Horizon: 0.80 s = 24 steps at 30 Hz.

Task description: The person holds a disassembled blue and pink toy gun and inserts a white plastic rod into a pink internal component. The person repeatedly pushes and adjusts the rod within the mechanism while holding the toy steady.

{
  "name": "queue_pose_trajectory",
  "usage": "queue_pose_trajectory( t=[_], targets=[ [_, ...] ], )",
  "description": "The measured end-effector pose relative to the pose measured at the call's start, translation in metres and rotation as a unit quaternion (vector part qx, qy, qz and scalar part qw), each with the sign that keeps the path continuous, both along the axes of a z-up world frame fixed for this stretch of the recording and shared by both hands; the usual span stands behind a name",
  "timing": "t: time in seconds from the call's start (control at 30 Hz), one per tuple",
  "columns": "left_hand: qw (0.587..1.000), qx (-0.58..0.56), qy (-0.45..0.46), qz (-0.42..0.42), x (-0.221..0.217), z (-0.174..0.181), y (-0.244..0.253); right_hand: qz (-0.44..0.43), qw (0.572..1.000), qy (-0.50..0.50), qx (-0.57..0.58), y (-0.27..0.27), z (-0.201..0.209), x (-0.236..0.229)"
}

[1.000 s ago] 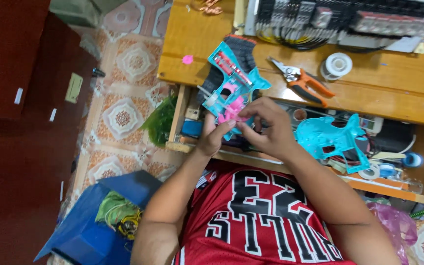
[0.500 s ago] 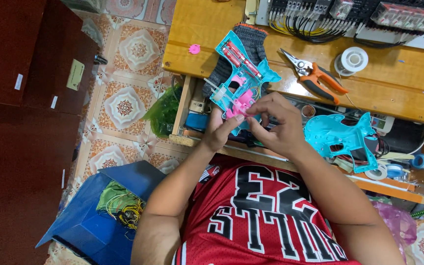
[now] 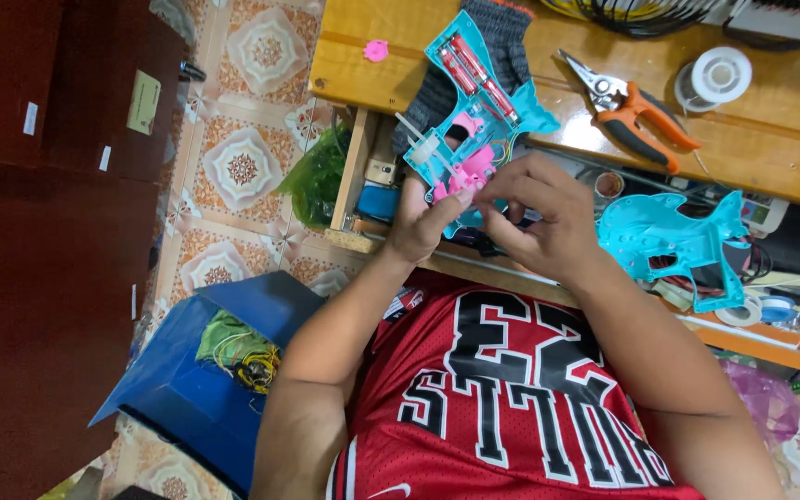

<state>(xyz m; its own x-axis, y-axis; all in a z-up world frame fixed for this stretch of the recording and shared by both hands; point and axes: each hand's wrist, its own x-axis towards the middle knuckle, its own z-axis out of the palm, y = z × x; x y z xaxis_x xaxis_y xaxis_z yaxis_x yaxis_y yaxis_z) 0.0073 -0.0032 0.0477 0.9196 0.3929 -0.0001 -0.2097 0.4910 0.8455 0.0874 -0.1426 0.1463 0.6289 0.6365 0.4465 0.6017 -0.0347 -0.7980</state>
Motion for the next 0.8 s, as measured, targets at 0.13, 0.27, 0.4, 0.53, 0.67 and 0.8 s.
queue_pose_trajectory(
  t=[0.13, 0.27, 0.4, 0.53, 0.67, 0.8],
  targets=[
    [1.0, 0.016, -0.011, 0.0, 0.001, 0.0, 0.004, 0.012, 0.999, -0.03, 0.011, 0.0, -0.001, 0.003],
    [1.0, -0.005, -0.023, 0.004, 0.01, 0.017, 0.001, 0.018, 0.996, -0.087, 0.014, 0.005, 0.009, 0.012],
    [0.996, 0.048, -0.069, 0.01, 0.024, 0.034, 0.006, 0.002, 0.994, -0.105, 0.017, 0.005, 0.012, 0.02],
    [0.995, 0.049, -0.09, 0.015, 0.037, 0.031, 0.013, 0.009, 0.99, -0.139, 0.007, 0.005, 0.023, 0.036],
    [0.992, 0.084, -0.091, -0.001, 0.046, 0.029, 0.024, 0.049, 0.993, -0.102, 0.028, 0.006, 0.034, 0.044],
    [0.991, 0.097, -0.087, 0.007, 0.052, 0.021, 0.024, 0.053, 0.994, -0.095, 0.03, 0.005, 0.025, 0.048]
  ],
)
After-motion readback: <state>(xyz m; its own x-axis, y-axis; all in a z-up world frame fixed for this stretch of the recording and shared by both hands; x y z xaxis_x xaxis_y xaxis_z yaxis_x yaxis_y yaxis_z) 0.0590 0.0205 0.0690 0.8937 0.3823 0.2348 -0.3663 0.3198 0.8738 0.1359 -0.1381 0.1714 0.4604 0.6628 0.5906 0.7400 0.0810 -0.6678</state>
